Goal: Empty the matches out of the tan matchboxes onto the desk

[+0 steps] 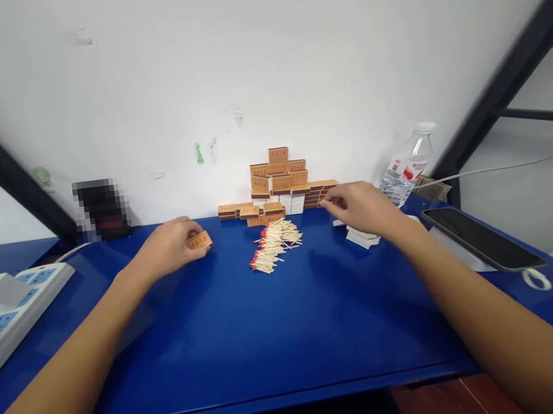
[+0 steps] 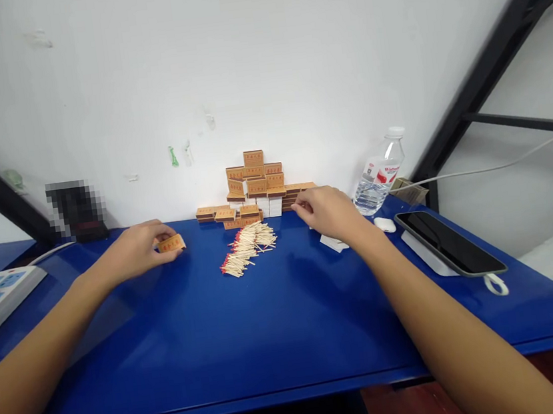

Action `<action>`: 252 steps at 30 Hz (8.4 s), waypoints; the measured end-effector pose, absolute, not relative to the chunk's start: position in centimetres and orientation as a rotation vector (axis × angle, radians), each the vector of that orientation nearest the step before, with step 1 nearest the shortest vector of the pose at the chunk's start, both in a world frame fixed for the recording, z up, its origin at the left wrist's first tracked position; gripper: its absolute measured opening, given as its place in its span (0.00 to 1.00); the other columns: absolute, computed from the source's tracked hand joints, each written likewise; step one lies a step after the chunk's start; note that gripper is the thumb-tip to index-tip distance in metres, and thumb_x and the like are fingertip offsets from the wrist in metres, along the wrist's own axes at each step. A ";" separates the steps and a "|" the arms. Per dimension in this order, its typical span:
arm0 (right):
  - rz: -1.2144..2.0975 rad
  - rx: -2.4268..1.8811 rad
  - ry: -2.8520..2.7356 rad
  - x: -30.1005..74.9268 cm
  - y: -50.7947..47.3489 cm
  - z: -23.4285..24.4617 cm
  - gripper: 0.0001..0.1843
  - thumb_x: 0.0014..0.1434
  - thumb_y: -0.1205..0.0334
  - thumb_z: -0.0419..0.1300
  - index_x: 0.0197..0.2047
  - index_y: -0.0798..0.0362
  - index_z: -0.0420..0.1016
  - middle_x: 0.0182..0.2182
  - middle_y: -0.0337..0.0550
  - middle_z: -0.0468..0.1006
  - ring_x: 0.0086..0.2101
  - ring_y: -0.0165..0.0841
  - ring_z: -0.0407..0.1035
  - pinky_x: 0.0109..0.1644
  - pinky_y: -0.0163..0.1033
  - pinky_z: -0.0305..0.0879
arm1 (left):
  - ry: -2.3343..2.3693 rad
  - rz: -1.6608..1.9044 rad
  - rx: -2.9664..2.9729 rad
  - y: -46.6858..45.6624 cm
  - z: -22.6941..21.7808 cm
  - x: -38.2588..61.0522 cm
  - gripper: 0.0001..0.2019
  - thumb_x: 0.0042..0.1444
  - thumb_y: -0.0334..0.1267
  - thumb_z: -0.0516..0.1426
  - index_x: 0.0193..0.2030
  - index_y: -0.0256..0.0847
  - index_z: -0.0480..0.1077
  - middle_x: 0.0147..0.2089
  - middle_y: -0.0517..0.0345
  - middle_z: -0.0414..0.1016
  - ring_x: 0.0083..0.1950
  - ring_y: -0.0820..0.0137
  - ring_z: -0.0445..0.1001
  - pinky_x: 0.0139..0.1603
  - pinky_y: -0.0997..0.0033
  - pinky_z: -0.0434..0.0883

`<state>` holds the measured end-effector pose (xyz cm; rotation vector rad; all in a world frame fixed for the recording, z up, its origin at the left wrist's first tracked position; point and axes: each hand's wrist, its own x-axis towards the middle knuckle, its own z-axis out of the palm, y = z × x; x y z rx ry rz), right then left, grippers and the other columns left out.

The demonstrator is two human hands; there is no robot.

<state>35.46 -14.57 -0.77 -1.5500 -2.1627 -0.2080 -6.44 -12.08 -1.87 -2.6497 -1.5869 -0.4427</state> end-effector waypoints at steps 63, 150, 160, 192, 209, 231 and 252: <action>1.327 -1.026 -1.422 23.3 -20.4 -5.0 0.23 0.54 0.41 0.72 0.35 0.53 0.75 0.27 0.41 0.76 0.29 0.31 0.69 0.22 0.33 0.69 | -0.973 -1.401 -2.733 -18.2 -5.3 1.2 0.23 0.57 0.44 0.71 0.58 0.43 0.76 0.51 0.52 0.84 0.48 0.62 0.81 0.50 0.58 0.79; -0.155 -1.178 -2.079 26.5 -17.9 -3.0 0.16 0.71 0.49 0.58 0.48 0.47 0.83 0.41 0.51 0.83 0.44 0.46 0.75 0.47 0.47 0.65 | -0.861 -0.980 -2.766 -16.6 -6.6 0.7 0.16 0.62 0.46 0.67 0.52 0.43 0.72 0.62 0.47 0.74 0.64 0.54 0.70 0.64 0.48 0.69; 0.294 -1.648 -2.208 36.1 -15.3 1.5 0.28 0.59 0.33 0.62 0.27 0.51 0.78 0.22 0.41 0.73 0.25 0.33 0.63 0.31 0.40 0.57 | -0.821 -1.017 -2.734 -16.7 -6.4 0.8 0.14 0.64 0.51 0.65 0.47 0.43 0.76 0.60 0.48 0.75 0.64 0.55 0.70 0.65 0.49 0.69; 0.124 -1.409 -2.226 30.3 -16.2 -1.9 0.14 0.69 0.53 0.58 0.40 0.52 0.80 0.31 0.44 0.80 0.31 0.35 0.72 0.34 0.40 0.62 | -1.573 -0.835 -2.895 -12.2 -1.8 -5.8 0.25 0.51 0.54 0.70 0.52 0.42 0.77 0.46 0.53 0.81 0.45 0.62 0.78 0.46 0.62 0.73; 1.247 -1.046 -1.324 22.7 -20.6 -5.2 0.25 0.56 0.41 0.71 0.41 0.50 0.67 0.30 0.40 0.80 0.25 0.32 0.74 0.15 0.30 0.62 | -1.014 -1.328 -2.850 -18.7 -5.1 1.8 0.20 0.60 0.41 0.68 0.58 0.45 0.74 0.53 0.54 0.82 0.50 0.63 0.79 0.52 0.60 0.77; 1.197 -1.026 -1.449 23.0 -20.7 -4.4 0.20 0.61 0.41 0.66 0.41 0.50 0.75 0.36 0.43 0.76 0.38 0.36 0.73 0.25 0.34 0.71 | -1.121 -1.446 -2.745 -18.3 -5.1 1.3 0.17 0.60 0.41 0.68 0.56 0.45 0.77 0.50 0.54 0.84 0.48 0.62 0.81 0.50 0.59 0.78; 0.898 -1.474 -1.689 29.7 -16.0 -1.7 0.17 0.59 0.46 0.65 0.35 0.53 0.74 0.22 0.40 0.74 0.21 0.29 0.63 0.24 0.35 0.59 | -1.300 -1.298 -2.691 -16.6 -5.0 0.2 0.17 0.59 0.50 0.68 0.50 0.44 0.78 0.43 0.57 0.85 0.36 0.67 0.79 0.39 0.65 0.75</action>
